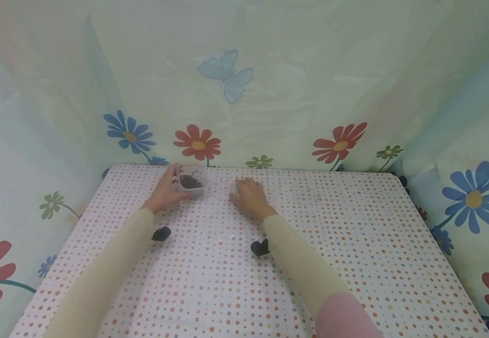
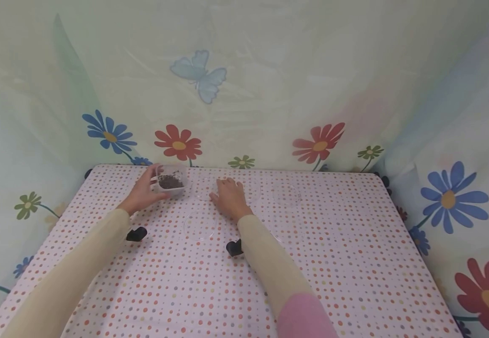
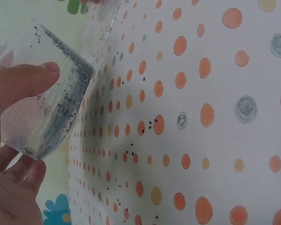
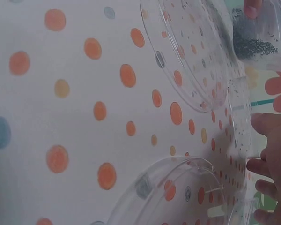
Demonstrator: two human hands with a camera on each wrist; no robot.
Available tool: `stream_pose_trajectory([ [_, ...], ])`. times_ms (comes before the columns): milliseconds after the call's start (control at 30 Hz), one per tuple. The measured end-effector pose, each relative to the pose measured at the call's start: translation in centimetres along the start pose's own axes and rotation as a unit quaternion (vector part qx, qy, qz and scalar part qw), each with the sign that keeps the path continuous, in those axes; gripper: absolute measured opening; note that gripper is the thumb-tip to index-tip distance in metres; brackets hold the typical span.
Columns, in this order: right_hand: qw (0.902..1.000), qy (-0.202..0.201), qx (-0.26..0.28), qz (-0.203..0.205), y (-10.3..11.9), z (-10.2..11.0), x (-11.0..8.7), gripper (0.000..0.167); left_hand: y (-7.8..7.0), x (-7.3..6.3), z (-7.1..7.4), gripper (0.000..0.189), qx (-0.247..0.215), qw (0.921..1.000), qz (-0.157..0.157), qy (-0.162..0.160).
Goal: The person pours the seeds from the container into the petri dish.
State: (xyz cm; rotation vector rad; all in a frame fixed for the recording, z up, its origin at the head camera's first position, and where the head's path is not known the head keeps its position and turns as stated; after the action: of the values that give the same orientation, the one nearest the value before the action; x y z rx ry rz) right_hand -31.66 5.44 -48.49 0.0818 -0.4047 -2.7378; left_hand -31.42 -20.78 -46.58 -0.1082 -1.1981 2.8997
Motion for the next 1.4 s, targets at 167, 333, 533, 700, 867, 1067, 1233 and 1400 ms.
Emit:
stream_pose_trajectory([
  [167,1.0,0.0,0.007,-0.002,-0.1,-0.1,-0.1,0.059,-0.3,0.1,-0.3,0.1,0.007,0.9999,-0.009,0.005],
  [333,0.9999,0.003,0.014,-0.007,-0.2,-0.2,-0.4,0.06,-0.6,0.1,-0.6,0.099,0.008,0.9997,-0.023,0.005],
  [533,0.9997,0.007,0.018,-0.015,-0.1,-0.2,-0.5,0.061,-1.3,0.1,-0.9,0.098,0.022,0.9992,-0.033,-0.003],
  [700,0.9997,0.004,0.02,-0.015,-0.3,-0.3,-0.4,0.061,-1.7,0.1,-0.9,0.099,0.036,0.9985,-0.039,-0.015],
  [867,0.9997,-0.001,0.02,-0.014,-0.3,-0.5,-0.3,0.061,-2.0,0.3,-0.9,0.101,0.034,0.9981,-0.046,-0.024],
  [1067,0.9994,-0.001,0.027,-0.021,-0.3,-0.6,-0.3,0.061,-2.1,0.3,-0.9,0.1,0.043,0.9972,-0.056,-0.024],
  [1233,0.9991,0.0,0.036,-0.02,-0.3,-0.6,-0.3,0.061,-2.2,0.3,-1.0,0.099,0.057,0.9961,-0.063,-0.024],
  [1400,0.9987,0.0,0.047,-0.019,-0.4,-0.4,-0.4,0.061,-2.4,0.5,-1.1,0.098,0.056,0.9959,-0.067,-0.024],
])
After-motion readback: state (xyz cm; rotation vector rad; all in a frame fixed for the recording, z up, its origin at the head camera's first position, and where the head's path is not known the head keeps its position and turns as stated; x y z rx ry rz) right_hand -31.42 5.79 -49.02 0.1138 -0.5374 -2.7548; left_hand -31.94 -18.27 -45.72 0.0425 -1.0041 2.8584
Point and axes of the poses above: each hand's wrist, its own x-axis towards the middle knuckle, its own z-axis out of the back of the hand, y = z × x, the point moved 3 cm from there along x, towards the middle knuckle, and after that the axes turned 5 degrees about z, right-handed, at the moved point
